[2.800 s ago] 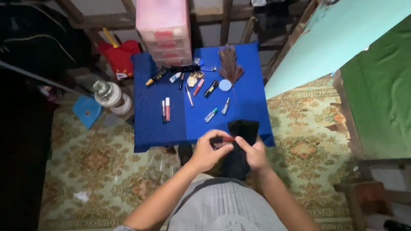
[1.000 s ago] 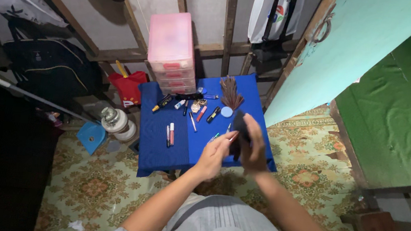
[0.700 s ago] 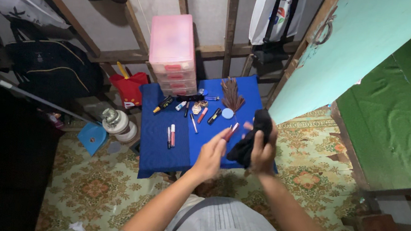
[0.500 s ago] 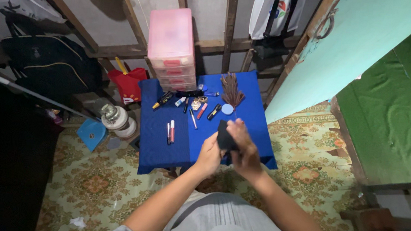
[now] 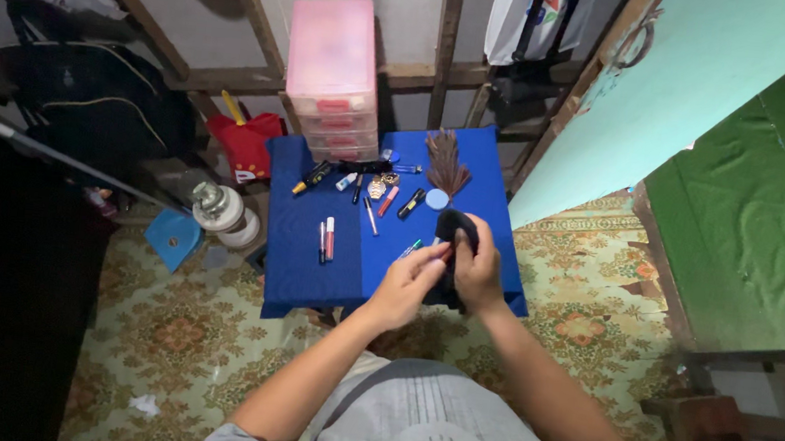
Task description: The person cleans various cosmetic items, including lipsticks, a small bottle, and a compact, using a black cloth. They pick up each item from a blue table, wipe it thoroughly, and place it into a pink plastic drawer unit. The person repeats this process for multiple items throughout the video.
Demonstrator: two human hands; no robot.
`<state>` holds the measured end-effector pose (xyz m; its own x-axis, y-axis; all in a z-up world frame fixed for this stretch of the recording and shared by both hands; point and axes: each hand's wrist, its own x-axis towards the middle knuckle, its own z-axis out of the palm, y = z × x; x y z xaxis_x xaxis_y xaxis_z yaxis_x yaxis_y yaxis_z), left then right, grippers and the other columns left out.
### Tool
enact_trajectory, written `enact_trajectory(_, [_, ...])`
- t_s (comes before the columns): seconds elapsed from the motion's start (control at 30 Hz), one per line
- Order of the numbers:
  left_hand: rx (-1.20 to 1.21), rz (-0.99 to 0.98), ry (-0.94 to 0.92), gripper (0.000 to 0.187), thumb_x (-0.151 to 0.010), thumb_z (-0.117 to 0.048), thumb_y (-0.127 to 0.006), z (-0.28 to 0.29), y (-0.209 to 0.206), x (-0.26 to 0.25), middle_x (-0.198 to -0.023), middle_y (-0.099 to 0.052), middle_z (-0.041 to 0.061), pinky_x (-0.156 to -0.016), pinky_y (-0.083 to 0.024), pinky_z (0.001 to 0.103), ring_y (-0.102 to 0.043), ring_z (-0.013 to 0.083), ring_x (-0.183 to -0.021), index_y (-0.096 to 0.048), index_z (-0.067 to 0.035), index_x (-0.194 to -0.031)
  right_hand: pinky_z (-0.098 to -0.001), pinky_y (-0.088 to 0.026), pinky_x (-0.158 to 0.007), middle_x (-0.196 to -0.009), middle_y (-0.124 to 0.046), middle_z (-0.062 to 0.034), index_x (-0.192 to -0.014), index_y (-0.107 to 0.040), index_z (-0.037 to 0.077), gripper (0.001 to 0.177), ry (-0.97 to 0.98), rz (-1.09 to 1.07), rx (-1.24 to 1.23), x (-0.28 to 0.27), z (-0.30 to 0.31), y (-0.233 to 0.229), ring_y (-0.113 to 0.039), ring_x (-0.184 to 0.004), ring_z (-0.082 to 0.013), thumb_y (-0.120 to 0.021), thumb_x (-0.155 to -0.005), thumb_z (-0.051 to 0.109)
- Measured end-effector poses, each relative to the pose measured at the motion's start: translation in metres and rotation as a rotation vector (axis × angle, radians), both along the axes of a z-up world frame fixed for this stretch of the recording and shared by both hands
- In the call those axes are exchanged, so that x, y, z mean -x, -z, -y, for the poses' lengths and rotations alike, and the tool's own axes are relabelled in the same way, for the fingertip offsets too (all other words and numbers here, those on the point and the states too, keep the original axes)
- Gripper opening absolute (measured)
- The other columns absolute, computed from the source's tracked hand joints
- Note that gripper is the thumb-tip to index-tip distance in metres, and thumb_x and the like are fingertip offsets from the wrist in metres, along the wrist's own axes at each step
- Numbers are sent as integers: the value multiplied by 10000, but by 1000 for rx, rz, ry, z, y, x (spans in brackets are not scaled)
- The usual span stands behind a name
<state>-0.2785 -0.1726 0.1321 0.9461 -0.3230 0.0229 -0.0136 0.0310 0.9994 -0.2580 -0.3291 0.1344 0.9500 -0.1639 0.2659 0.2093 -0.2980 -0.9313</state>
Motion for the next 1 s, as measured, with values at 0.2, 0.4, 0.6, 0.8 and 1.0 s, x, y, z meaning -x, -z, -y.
enact_trajectory(0.2, [69, 112, -94, 384, -1088, -185, -513, 1, 7, -1, -1173, -704, 10, -777, -468, 239, -556, 55, -895, -597, -21, -1425, -389, -470, -1089, -1398, -572, -176, -1439, -464, 23, 400, -23, 259, -66, 5, 4, 1, -595, -1245, -328, -522, -1069, 164])
enact_trajectory(0.4, [223, 95, -128, 277, -1074, -147, -468, 7, 44, 0, -991, -623, 19, -716, -458, 259, -533, 75, -843, -636, 1, -1238, -478, -274, -1290, -1568, -502, -168, -1486, -497, 53, 587, -262, 438, 327, 28, -1, -6, -359, -1544, -388, -592, -912, -24])
enact_trajectory(0.6, [177, -35, -139, 259, -1129, -172, -471, 7, 99, -9, -781, -540, -3, -609, -404, 278, -479, 92, -693, -605, 27, -1032, -436, -338, -1228, -1504, -537, -179, -1430, -547, 60, 626, -222, 353, 404, 31, 1, -5, -404, -1490, -383, -692, -822, 23])
enact_trajectory(0.8, [100, -154, 12, 312, -1069, -252, -511, 7, 61, 3, -907, -609, -33, -642, -429, 259, -492, 66, -743, -646, -5, -1202, -355, -534, -972, -1224, -692, -156, -1346, -610, 61, 358, -95, 31, 142, 14, 13, 34, -690, -1128, -274, -613, -988, 61])
enact_trajectory(1.0, [-189, 197, -21, 376, -1053, -220, -550, -1, 43, 6, -899, -585, 10, -721, -481, 299, -560, 123, -810, -634, -8, -1352, -353, -561, -863, -1123, -674, -148, -1353, -525, 55, 364, 27, -15, -77, 14, 17, 40, -681, -969, -207, -615, -1005, 115])
